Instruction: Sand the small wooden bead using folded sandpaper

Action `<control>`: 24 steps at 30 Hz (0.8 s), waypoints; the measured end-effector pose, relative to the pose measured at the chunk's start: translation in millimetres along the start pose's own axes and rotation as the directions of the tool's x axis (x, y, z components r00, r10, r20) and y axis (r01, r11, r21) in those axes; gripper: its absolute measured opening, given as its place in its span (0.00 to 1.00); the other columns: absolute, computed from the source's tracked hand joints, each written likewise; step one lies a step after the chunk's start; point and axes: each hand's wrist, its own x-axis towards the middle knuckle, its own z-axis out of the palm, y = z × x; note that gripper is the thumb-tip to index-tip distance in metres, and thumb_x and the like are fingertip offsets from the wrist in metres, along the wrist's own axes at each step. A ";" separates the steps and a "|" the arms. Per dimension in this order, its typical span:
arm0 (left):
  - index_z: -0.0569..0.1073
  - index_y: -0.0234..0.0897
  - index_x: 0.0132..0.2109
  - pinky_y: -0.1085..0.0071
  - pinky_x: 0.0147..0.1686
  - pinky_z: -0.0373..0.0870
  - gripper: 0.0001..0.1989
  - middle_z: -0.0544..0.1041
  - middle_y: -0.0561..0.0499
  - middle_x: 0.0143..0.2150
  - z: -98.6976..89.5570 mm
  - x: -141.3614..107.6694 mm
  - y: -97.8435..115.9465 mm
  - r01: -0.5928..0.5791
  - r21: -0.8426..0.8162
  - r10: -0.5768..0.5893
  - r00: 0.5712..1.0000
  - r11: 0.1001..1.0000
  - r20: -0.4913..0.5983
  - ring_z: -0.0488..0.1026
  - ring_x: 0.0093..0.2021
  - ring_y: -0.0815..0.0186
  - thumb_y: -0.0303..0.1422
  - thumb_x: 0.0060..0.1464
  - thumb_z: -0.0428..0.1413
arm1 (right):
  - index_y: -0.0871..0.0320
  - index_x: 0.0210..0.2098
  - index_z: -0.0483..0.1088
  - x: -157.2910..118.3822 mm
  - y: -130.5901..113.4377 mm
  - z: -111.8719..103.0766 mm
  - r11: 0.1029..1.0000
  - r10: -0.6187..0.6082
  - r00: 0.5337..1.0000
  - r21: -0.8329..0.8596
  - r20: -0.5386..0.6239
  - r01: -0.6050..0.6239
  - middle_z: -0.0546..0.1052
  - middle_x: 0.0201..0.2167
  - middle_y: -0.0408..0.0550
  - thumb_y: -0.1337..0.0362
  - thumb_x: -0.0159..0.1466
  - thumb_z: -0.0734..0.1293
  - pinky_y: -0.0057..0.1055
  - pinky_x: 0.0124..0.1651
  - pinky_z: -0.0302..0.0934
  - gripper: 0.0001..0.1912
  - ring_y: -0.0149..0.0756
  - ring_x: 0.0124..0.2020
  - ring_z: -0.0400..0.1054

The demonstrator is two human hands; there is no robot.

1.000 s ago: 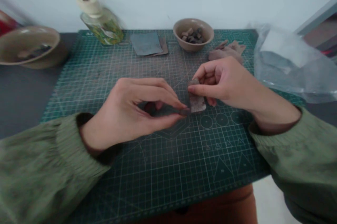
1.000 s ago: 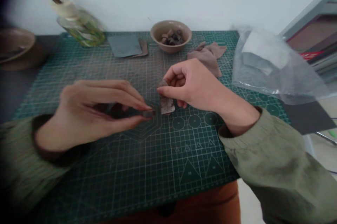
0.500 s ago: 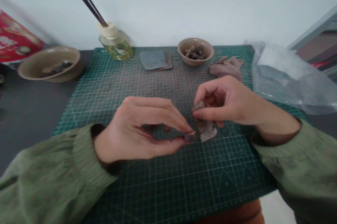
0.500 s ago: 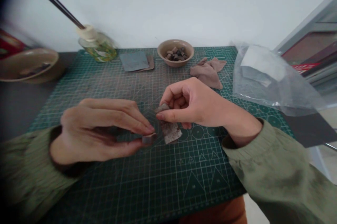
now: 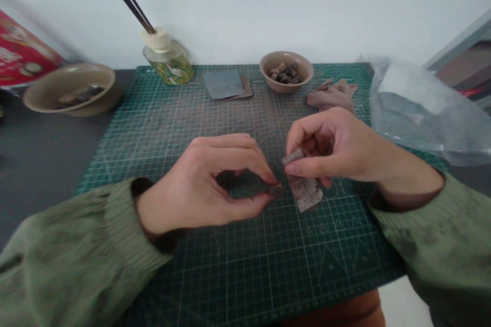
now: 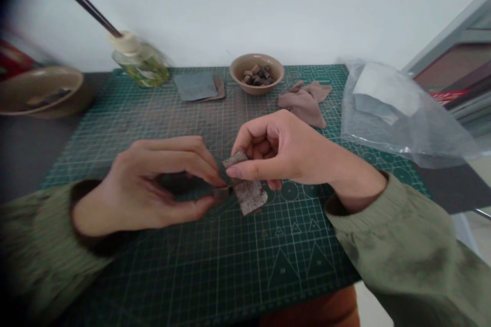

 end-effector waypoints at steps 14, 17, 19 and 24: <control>0.80 0.39 0.35 0.72 0.31 0.69 0.09 0.82 0.55 0.33 1.8 -0.1 -13.1 0.299 0.032 -0.299 0.936 0.954 0.185 0.76 0.31 0.70 0.34 0.64 0.69 | 0.61 0.38 0.80 9.3 6.0 5.1 0.979 0.146 0.989 -0.142 0.000 -0.144 0.83 0.23 0.42 0.65 0.64 0.85 0.19 0.21 0.65 0.12 0.27 0.19 0.72; 0.81 0.40 0.35 0.72 0.31 0.69 0.07 0.81 0.56 0.32 1.6 -0.2 -11.9 0.312 0.040 -0.314 0.932 0.949 0.182 0.76 0.31 0.70 0.32 0.63 0.69 | 0.61 0.39 0.80 12.5 10.4 9.2 0.983 0.120 0.992 -0.133 -0.031 -0.123 0.85 0.25 0.43 0.64 0.64 0.85 0.19 0.22 0.66 0.12 0.27 0.20 0.73; 0.81 0.40 0.34 0.73 0.30 0.69 0.07 0.81 0.57 0.31 1.3 0.1 -10.8 0.322 0.040 -0.324 0.929 0.946 0.178 0.75 0.30 0.71 0.32 0.62 0.69 | 0.61 0.39 0.80 13.7 12.6 11.2 0.983 0.110 0.993 -0.142 -0.033 -0.114 0.85 0.25 0.43 0.64 0.65 0.84 0.19 0.22 0.66 0.12 0.28 0.20 0.74; 0.83 0.39 0.35 0.75 0.28 0.68 0.06 0.81 0.57 0.30 0.6 1.7 -8.9 0.379 0.020 -0.376 0.908 0.925 0.187 0.75 0.29 0.72 0.32 0.61 0.69 | 0.61 0.38 0.81 13.3 12.3 13.0 0.975 0.104 0.994 -0.193 -0.025 -0.107 0.84 0.24 0.42 0.64 0.65 0.84 0.19 0.22 0.66 0.11 0.28 0.21 0.75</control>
